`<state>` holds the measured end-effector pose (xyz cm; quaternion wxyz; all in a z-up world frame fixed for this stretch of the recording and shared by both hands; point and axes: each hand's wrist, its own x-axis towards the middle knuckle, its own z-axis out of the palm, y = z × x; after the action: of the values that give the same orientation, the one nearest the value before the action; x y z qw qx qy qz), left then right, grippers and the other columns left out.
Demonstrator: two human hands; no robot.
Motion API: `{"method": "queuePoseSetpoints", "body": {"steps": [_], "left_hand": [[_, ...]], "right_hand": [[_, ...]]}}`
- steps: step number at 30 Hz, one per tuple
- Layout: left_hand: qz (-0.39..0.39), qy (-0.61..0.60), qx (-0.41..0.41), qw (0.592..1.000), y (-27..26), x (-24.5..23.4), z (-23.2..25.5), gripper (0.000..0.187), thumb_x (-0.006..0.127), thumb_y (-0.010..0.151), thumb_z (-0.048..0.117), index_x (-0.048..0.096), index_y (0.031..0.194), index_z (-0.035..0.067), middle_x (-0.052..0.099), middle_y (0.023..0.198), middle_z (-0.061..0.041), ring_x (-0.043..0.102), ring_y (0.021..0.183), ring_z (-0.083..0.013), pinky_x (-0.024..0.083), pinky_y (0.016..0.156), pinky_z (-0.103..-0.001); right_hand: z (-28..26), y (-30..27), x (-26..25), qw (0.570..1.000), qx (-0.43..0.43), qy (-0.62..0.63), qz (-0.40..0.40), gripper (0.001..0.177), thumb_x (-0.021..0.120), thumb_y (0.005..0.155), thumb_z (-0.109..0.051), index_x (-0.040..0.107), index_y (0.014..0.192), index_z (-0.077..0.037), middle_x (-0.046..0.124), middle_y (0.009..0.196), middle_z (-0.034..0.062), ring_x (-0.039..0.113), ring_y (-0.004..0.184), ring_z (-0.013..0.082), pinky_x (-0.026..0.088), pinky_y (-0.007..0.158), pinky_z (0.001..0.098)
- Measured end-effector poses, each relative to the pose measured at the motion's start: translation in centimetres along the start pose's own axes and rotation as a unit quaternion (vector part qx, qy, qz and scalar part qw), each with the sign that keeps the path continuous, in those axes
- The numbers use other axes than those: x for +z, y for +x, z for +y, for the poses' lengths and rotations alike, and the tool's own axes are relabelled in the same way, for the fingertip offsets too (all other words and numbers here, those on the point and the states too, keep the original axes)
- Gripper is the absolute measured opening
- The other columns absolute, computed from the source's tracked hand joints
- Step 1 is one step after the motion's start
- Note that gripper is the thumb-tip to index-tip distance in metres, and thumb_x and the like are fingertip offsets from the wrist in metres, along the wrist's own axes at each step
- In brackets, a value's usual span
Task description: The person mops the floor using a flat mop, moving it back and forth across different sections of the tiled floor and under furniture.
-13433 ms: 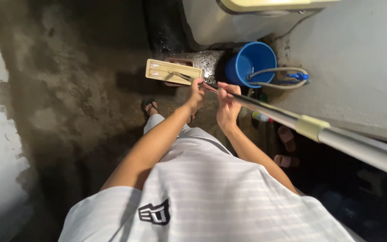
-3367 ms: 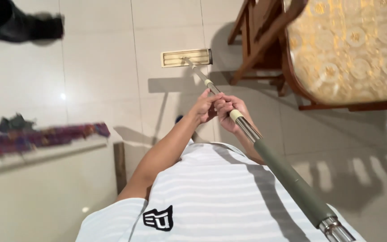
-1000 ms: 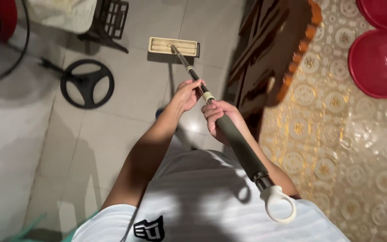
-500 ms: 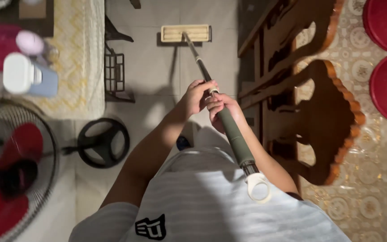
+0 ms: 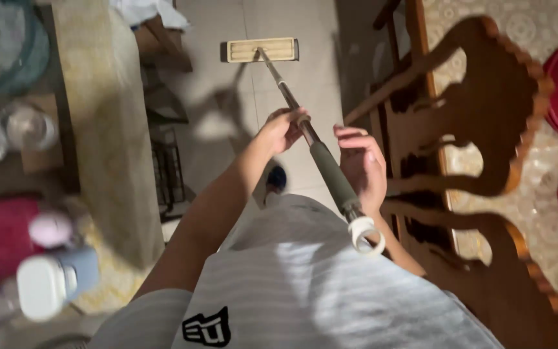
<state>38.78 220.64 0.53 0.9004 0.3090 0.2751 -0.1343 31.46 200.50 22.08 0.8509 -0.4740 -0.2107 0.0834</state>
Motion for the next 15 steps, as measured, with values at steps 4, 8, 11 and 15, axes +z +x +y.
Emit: {"method": "queuePoseSetpoints", "body": {"steps": [4,8,11,15], "left_hand": [[-0.005,-0.016,-0.003,1.0,7.8,-2.3,5.4,0.016,0.069,0.091,0.012,0.068,0.105,0.004,0.073,0.094,-0.008,0.071,0.086,-0.0192,0.059,0.078,-0.034],[-0.014,0.004,-0.035,0.999,13.6,-4.4,10.7,0.016,0.069,0.096,0.017,0.066,0.105,0.004,0.071,0.093,-0.007,0.068,0.087,-0.0189,0.058,0.082,-0.034],[0.007,0.041,-0.059,0.997,18.4,-5.8,14.0,0.016,0.068,0.097,0.016,0.065,0.105,0.003,0.071,0.093,-0.007,0.069,0.088,-0.0193,0.059,0.083,-0.035],[0.032,0.09,-0.096,0.991,25.7,-7.8,19.0,0.022,0.066,0.098,0.019,0.066,0.106,-0.001,0.071,0.094,-0.009,0.07,0.084,-0.0206,0.061,0.077,-0.035]], "right_hand": [[3.8,7.7,0.6,0.966,0.241,0.058,0.07,0.034,0.057,0.107,-0.014,0.053,0.136,0.001,0.058,0.12,0.0174,0.058,0.104,0.0222,0.047,0.093,0.033],[5.9,14.8,3.1,0.83,0.462,0.236,0.205,0.029,0.05,0.097,-0.016,0.051,0.121,0.001,0.064,0.102,0.0216,0.067,0.079,0.0251,0.058,0.07,0.0297],[9.0,19.3,3.4,0.698,0.498,0.439,0.268,0.018,0.053,0.097,-0.013,0.05,0.108,0.001,0.058,0.089,0.011,0.061,0.068,0.0178,0.057,0.065,0.0244],[16.9,24.5,1.6,0.645,0.478,0.548,0.235,0.012,0.058,0.098,-0.01,0.048,0.097,-0.002,0.051,0.08,0.0032,0.055,0.062,0.0114,0.053,0.059,0.0212]]}}
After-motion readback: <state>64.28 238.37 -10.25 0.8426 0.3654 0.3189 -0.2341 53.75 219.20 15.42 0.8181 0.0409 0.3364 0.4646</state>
